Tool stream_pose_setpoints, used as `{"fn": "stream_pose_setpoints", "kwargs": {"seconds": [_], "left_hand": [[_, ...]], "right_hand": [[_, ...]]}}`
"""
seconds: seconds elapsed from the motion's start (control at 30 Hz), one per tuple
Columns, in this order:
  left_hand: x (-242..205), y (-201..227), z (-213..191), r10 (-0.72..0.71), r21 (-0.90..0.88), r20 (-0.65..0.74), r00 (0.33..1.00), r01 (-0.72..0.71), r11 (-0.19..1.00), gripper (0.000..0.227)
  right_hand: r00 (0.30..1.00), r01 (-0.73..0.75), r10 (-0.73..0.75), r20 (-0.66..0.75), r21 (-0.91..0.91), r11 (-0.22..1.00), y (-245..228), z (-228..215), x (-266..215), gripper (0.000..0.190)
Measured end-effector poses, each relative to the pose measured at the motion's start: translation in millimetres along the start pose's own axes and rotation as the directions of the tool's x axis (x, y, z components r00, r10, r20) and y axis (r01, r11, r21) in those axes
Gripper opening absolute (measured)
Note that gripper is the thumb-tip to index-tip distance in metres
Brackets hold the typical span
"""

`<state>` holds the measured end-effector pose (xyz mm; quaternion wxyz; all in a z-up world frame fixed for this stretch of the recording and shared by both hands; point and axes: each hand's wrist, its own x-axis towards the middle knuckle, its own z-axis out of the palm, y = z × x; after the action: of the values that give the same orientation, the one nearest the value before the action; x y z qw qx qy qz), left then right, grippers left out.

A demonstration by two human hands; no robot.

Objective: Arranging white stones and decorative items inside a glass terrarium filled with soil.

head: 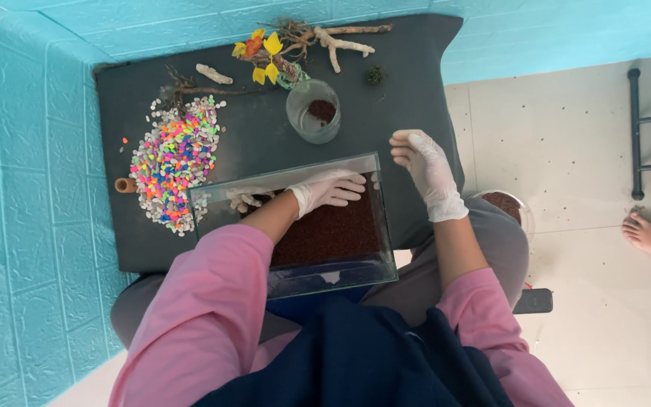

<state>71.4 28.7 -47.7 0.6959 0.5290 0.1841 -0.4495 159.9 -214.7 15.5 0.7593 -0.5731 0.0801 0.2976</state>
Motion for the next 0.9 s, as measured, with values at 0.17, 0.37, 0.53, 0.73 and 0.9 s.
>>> {"fn": "stream_pose_setpoints", "kwargs": {"seconds": [0.17, 0.37, 0.53, 0.73, 0.9], "left_hand": [[-12.9, 1.6, 8.1, 0.012, -0.013, -0.061, 0.998, -0.013, 1.0, 0.065], [-10.5, -8.4, -2.4, 0.026, -0.071, -0.081, 0.996, -0.032, 0.997, 0.064], [-35.3, 2.7, 12.2, 0.044, -0.214, -0.011, 0.999, -0.046, 0.976, 0.061], [-50.0, -2.1, 21.5, -0.137, -0.139, 0.143, 0.98, 0.157, 0.978, 0.055], [-34.1, -30.0, 23.0, -0.219, -0.086, 0.308, 0.926, 0.256, 0.963, 0.059]], "right_hand": [[1.0, 0.005, -0.005, 0.01, 0.006, 1.0, -1.7, 1.7, -2.7, 0.032], [1.0, 0.011, -0.011, 0.019, -0.003, 1.0, -3.0, 1.5, -3.7, 0.031], [1.0, 0.02, -0.019, 0.023, -0.011, 1.0, 1.2, -2.1, -0.6, 0.032], [0.999, 0.0, 0.0, 0.033, 0.012, 1.0, 0.5, -2.1, 2.2, 0.031], [0.999, 0.002, -0.003, 0.041, 0.011, 1.0, 3.3, -5.0, 3.4, 0.033]]}}
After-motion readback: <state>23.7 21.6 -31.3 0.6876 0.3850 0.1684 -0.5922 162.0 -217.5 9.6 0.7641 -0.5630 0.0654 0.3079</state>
